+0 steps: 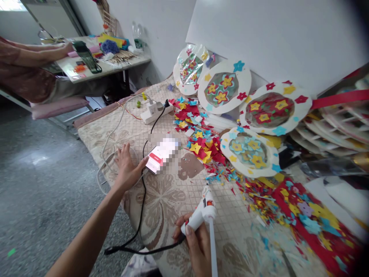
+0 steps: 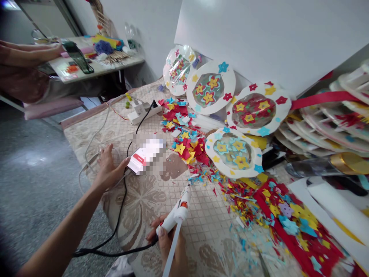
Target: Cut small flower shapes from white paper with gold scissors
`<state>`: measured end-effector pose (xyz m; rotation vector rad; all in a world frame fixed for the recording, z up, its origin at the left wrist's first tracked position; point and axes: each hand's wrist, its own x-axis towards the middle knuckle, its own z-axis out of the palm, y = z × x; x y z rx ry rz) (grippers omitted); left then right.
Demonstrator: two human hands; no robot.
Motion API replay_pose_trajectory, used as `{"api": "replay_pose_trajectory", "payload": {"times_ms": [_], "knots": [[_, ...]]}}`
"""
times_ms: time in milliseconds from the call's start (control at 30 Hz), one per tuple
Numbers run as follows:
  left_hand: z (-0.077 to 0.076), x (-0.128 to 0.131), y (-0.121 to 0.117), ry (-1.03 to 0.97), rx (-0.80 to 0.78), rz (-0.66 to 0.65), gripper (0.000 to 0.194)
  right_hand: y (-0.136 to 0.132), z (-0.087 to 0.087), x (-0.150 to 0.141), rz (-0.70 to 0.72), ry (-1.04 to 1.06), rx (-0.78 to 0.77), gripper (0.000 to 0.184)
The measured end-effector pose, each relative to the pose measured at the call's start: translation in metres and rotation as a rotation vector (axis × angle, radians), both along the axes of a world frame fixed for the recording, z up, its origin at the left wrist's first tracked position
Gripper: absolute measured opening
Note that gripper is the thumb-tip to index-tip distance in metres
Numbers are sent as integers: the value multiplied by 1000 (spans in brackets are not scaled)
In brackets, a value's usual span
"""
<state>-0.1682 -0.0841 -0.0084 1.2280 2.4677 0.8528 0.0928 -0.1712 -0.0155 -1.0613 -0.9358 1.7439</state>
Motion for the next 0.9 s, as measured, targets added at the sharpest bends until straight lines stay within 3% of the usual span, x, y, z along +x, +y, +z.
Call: {"api": "replay_pose_trajectory", "payload": {"times_ms": [267, 433, 600, 900], "knots": [[-1, -3, -7, 3, 156, -20, 73, -1, -2, -1, -25, 37, -17, 22], [11, -9, -13, 115, 214, -294, 37, -1, -4, 0, 0, 33, -31, 22], [12, -26, -9, 210, 64, -491, 36, 0, -6, 3, 31, -8, -22, 26], [16, -54, 0, 352, -1, -737, 44, -2, -2, 4, 36, -88, -4, 29]]}}
